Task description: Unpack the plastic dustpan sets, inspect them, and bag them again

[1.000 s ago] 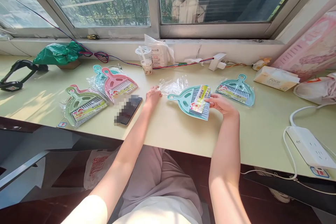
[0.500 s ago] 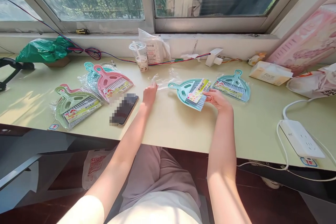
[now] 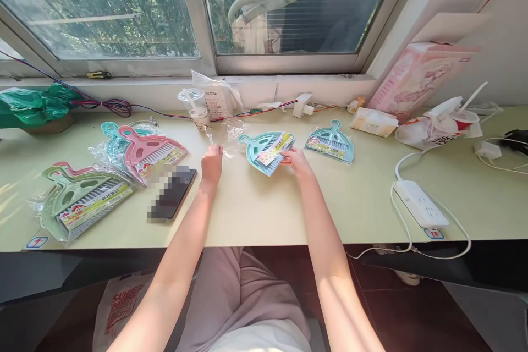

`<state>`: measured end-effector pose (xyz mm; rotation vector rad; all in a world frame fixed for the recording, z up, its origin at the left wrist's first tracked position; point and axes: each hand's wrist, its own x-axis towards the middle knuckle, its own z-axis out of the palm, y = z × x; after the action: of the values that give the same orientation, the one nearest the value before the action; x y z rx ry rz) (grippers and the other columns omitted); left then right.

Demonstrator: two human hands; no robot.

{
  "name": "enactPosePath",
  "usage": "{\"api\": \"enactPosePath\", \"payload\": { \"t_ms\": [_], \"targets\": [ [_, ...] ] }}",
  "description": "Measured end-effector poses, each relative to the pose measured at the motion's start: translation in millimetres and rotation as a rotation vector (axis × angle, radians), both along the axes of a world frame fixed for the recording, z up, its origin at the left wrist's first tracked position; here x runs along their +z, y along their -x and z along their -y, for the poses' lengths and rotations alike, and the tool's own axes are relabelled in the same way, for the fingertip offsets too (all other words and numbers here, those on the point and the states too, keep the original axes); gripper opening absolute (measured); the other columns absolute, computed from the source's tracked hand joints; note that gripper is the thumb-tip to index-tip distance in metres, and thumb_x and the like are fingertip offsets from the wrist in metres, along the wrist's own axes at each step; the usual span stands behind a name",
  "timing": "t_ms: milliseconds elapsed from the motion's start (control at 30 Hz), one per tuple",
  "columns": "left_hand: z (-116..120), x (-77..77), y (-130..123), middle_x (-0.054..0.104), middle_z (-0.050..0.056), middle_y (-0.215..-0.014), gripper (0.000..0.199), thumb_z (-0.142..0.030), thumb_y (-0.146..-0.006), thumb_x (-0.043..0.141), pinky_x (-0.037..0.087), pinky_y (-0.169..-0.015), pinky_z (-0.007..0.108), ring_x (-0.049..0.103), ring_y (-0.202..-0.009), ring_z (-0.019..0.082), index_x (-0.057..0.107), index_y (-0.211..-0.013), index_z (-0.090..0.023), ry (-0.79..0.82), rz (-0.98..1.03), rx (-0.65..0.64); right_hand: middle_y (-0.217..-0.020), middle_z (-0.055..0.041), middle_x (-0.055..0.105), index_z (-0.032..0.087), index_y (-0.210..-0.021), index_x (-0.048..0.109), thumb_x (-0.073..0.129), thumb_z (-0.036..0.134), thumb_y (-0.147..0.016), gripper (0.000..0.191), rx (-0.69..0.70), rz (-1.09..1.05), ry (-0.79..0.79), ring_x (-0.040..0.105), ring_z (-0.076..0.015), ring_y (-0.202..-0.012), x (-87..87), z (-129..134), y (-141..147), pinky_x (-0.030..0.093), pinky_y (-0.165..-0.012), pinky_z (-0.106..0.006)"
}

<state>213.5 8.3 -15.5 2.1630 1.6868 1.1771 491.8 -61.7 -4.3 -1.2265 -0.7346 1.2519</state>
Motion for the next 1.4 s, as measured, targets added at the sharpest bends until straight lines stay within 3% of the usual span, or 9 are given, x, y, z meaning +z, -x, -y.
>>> {"api": "enactPosePath", "payload": {
  "t_ms": [167,267,467,700,800,933,1033,1167,1400],
  "targets": [
    [0,2.5,3,0.063,0.015,-0.099,0.020,-0.024,-0.096,0.044,0.043,-0.076,0.031,0.063,-0.090,0.025,0.061,-0.091,-0.015,-0.075,0.019,-0.036,-0.082,-0.0086,0.075,0.011,-0.092,0.069,0.072,0.015,-0.067,0.025,0.283,0.003,-0.012,0.070,-0.0183,-0.066,5.4,1,21,0.060,-0.066,-0.031],
    [0,2.6,4,0.064,0.017,-0.111,0.022,-0.028,-0.096,0.045,0.043,-0.084,0.033,0.062,-0.100,0.026,0.063,-0.095,-0.016,-0.142,0.079,-0.075,-0.077,-0.0065,0.074,0.012,-0.089,0.068,0.073,0.014,-0.067,0.023,0.212,-0.032,-0.034,0.070,-0.0178,-0.065,5.6,-2,31,0.060,-0.067,-0.032],
    [2,6.1,0,0.063,0.014,-0.123,0.025,-0.034,-0.095,0.047,0.044,-0.094,0.038,0.060,-0.111,0.026,0.066,-0.097,-0.018,-0.224,0.179,-0.095,-0.076,-0.0020,0.073,0.018,-0.085,0.059,0.069,0.014,-0.074,0.016,-0.168,-0.169,-0.126,0.071,-0.0170,-0.067,-2.3,-11,52,0.061,-0.074,-0.035],
    [12,20.6,-13,0.056,0.010,-0.121,0.021,-0.039,-0.088,0.060,0.040,-0.106,0.041,0.053,-0.121,0.023,0.067,-0.083,-0.019,-0.335,0.392,-0.246,-0.078,-0.0032,0.073,0.017,-0.092,0.060,0.072,0.018,-0.072,0.023,0.030,-0.212,-0.164,0.071,-0.0185,-0.068,-4.8,-10,58,0.061,-0.072,-0.036],
    [20,25.4,-21,0.034,0.010,-0.144,0.036,-0.045,-0.077,0.072,0.035,-0.112,0.044,0.036,-0.138,0.028,0.063,-0.106,-0.024,-0.320,0.561,-0.261,-0.081,-0.0029,0.072,0.018,-0.092,0.058,0.074,0.021,-0.071,0.027,-0.015,-0.230,-0.201,0.072,-0.0185,-0.070,-6.2,-11,61,0.061,-0.072,-0.035],
    [17,25.2,-23,-0.002,0.006,-0.160,0.094,-0.062,-0.069,0.072,0.038,-0.109,0.048,0.019,-0.147,0.030,0.020,-0.144,-0.040,-0.075,1.110,-0.239,-0.082,-0.0029,0.072,0.019,-0.093,0.057,0.076,0.026,-0.069,0.031,-0.030,-0.223,-0.226,0.072,-0.0194,-0.071,-7.4,-11,65,0.061,-0.073,-0.036],
    [6,22.7,-18,0.030,0.013,-0.154,0.083,-0.075,-0.075,0.054,0.043,-0.105,0.047,0.039,-0.138,0.029,0.032,-0.142,-0.030,0.392,1.371,-0.439,-0.082,-0.0033,0.072,0.018,-0.093,0.058,0.078,0.029,-0.067,0.034,0.025,-0.198,-0.238,0.072,-0.0196,-0.071,-7.6,-10,67,0.061,-0.073,-0.035],
    [5,23.5,-17,0.059,0.011,-0.133,0.061,-0.066,-0.083,0.053,0.047,-0.102,0.040,0.053,-0.126,0.026,0.057,-0.125,-0.021,0.569,1.325,-0.668,-0.080,-0.0017,0.072,0.019,-0.091,0.059,0.080,0.032,-0.065,0.035,0.059,-0.174,-0.234,0.071,-0.0181,-0.069,-7.6,-9,70,0.061,-0.070,-0.033],
    [27,25.3,-38,0.065,0.008,-0.125,0.046,-0.037,-0.078,0.072,0.052,-0.096,0.034,0.061,-0.117,0.023,0.062,-0.120,-0.021,0.710,1.136,-0.688,-0.082,-0.0025,0.071,0.020,-0.090,0.058,0.075,0.030,-0.072,0.027,-0.079,-0.192,-0.208,0.072,-0.0200,-0.080,-4.7,-9,71,0.060,-0.081,-0.038]
  ]
}}
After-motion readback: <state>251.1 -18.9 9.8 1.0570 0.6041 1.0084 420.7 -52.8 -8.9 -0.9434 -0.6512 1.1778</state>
